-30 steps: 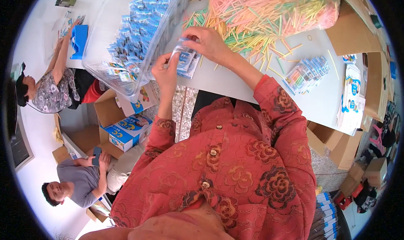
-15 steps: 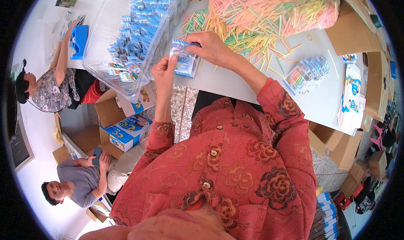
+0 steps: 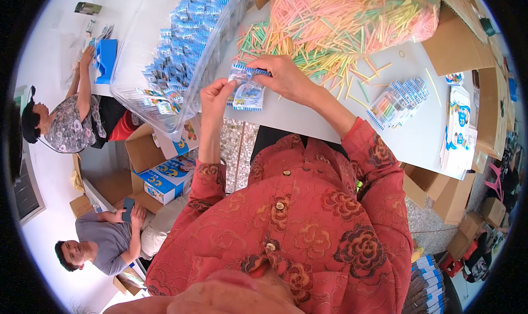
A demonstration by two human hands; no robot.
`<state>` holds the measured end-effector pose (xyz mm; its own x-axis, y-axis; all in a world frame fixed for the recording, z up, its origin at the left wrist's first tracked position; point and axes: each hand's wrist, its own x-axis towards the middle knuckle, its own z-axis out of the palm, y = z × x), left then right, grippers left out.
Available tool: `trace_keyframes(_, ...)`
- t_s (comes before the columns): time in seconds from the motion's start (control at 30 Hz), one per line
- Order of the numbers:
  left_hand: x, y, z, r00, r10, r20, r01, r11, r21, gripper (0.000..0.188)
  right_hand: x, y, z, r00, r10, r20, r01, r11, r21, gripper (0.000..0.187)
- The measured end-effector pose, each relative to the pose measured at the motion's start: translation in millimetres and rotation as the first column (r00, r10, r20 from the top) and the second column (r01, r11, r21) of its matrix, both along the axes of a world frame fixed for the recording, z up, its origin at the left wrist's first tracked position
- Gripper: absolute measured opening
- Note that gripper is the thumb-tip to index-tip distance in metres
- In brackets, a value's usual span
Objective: Manually packing small sticks into clear plastic packets.
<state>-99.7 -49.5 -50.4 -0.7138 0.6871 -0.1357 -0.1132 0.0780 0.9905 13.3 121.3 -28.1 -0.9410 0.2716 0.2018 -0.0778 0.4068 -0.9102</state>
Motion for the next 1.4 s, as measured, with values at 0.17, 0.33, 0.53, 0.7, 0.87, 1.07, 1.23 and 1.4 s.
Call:
trace_keyframes(0.17, -2, 6, -9, 0.985, 0.076, -0.154, -0.089, 0.993, -0.080, 0.015, 15, 4, -9, 0.995, -0.100, 0.022, 0.101, 0.989, -0.107, 0.027)
trace_keyframes(0.33, -4, 6, -16, 0.839, -0.073, -0.539, -0.182, 0.897, -0.404, 0.013, 40, 7, 4, 0.960, -0.161, 0.228, 0.212, 0.953, -0.219, 0.020)
trace_keyframes(0.53, 26, 21, 16, 0.507, 0.158, -0.847, -0.367, 0.929, -0.047, 0.019, 55, 5, 5, 0.968, -0.166, 0.187, 0.224, 0.909, -0.352, 0.015)
trace_keyframes(0.7, 46, 17, 28, 0.864, -0.326, -0.384, 0.290, 0.945, -0.151, 0.017, 65, 1, 20, 0.974, -0.130, 0.184, 0.190, 0.913, -0.360, 0.013)
trace_keyframes(0.87, 65, 11, 23, 0.816, -0.410, -0.407, 0.329, 0.909, -0.257, 0.010, 80, -2, 21, 0.978, -0.108, 0.177, 0.160, 0.937, -0.311, 0.014)
trace_keyframes(1.07, 83, 2, 16, 0.916, -0.348, -0.199, 0.322, 0.935, -0.150, 0.007, 101, -5, 22, 0.989, -0.060, 0.138, 0.040, 0.988, 0.149, 0.015)
trace_keyframes(1.23, 93, 5, 25, 0.891, -0.357, -0.281, 0.326, 0.933, -0.151, 0.007, 106, -7, 28, 0.997, -0.046, 0.069, 0.027, 0.967, 0.253, 0.009)
trace_keyframes(1.4, 98, 4, 23, 0.937, -0.302, -0.176, 0.275, 0.948, -0.161, 0.007, 109, -10, 36, 0.995, -0.092, 0.049, 0.082, 0.978, 0.191, 0.011)
